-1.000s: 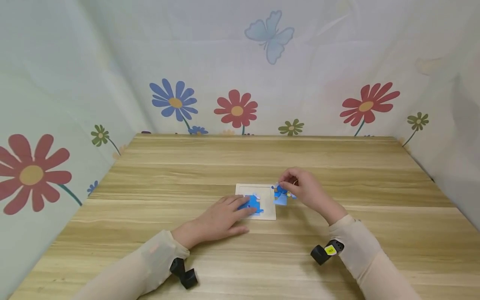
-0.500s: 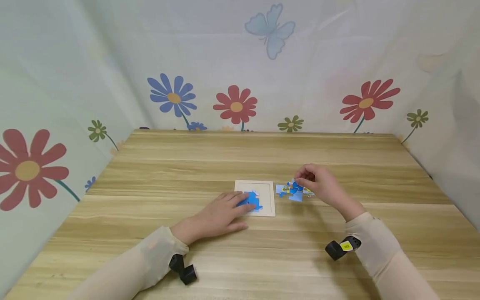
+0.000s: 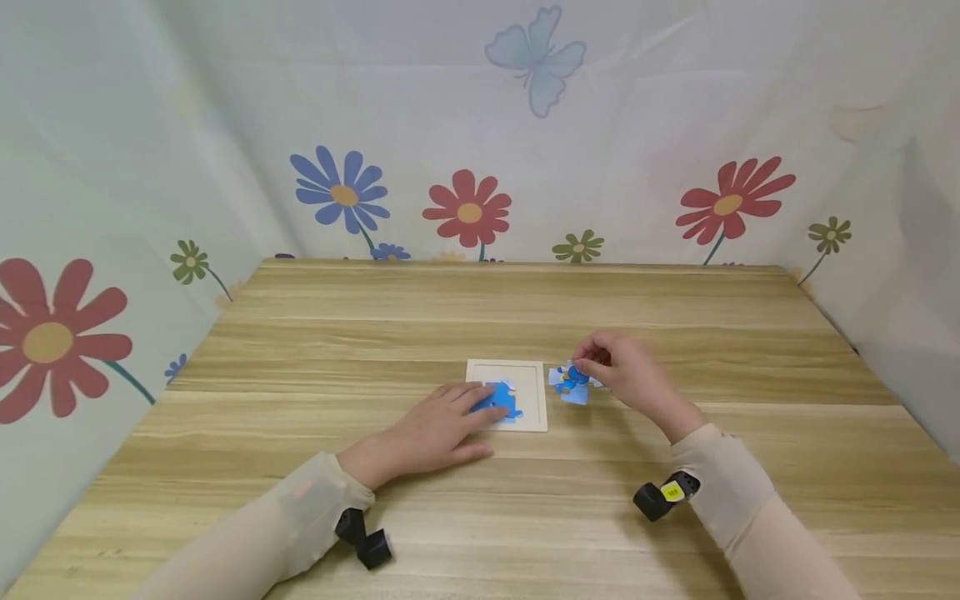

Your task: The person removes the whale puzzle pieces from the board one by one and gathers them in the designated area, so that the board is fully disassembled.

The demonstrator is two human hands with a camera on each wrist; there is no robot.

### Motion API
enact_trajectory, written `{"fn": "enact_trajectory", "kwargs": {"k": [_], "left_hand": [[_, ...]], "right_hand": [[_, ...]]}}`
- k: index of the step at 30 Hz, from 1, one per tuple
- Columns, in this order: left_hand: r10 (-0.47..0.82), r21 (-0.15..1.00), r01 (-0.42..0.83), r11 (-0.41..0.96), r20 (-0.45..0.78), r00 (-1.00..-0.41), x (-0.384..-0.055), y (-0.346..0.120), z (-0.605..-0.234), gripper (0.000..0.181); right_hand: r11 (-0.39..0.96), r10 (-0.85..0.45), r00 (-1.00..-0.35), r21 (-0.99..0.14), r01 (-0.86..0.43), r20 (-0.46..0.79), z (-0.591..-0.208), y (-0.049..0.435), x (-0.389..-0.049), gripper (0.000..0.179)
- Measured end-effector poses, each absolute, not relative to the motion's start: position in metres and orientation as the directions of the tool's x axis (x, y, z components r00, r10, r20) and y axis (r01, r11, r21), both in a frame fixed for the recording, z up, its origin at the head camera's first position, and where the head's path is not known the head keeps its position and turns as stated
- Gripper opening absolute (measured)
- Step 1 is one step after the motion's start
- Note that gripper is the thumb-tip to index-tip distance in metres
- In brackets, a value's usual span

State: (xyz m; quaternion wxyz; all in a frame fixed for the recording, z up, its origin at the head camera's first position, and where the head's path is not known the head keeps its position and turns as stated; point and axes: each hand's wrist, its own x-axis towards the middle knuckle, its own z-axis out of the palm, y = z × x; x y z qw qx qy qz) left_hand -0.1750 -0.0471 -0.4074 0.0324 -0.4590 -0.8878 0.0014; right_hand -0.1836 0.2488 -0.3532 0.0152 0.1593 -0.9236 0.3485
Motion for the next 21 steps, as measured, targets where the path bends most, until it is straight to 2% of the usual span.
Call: {"fn": "enact_trajectory", "kwargs": {"k": [7,21], "left_hand": [[0.815,-0.032,0.814,0.58,0.044,-0.578,-0.175,-0.048,-0.407,0.055],[0.818,-0.04,0.817,0.576,0.04,-0.575,-0.175,-0.048,-0.405,0.057]], "right_hand": [[0.696,-0.306,-0.945,-0.649,-0.306,0.116,-0.365,0.226,-0.194,0.006],[0.633,-0.383,-0.909,-0.669,-0.388,0.165,-0.382,0.201,-0.2,0.007]]}}
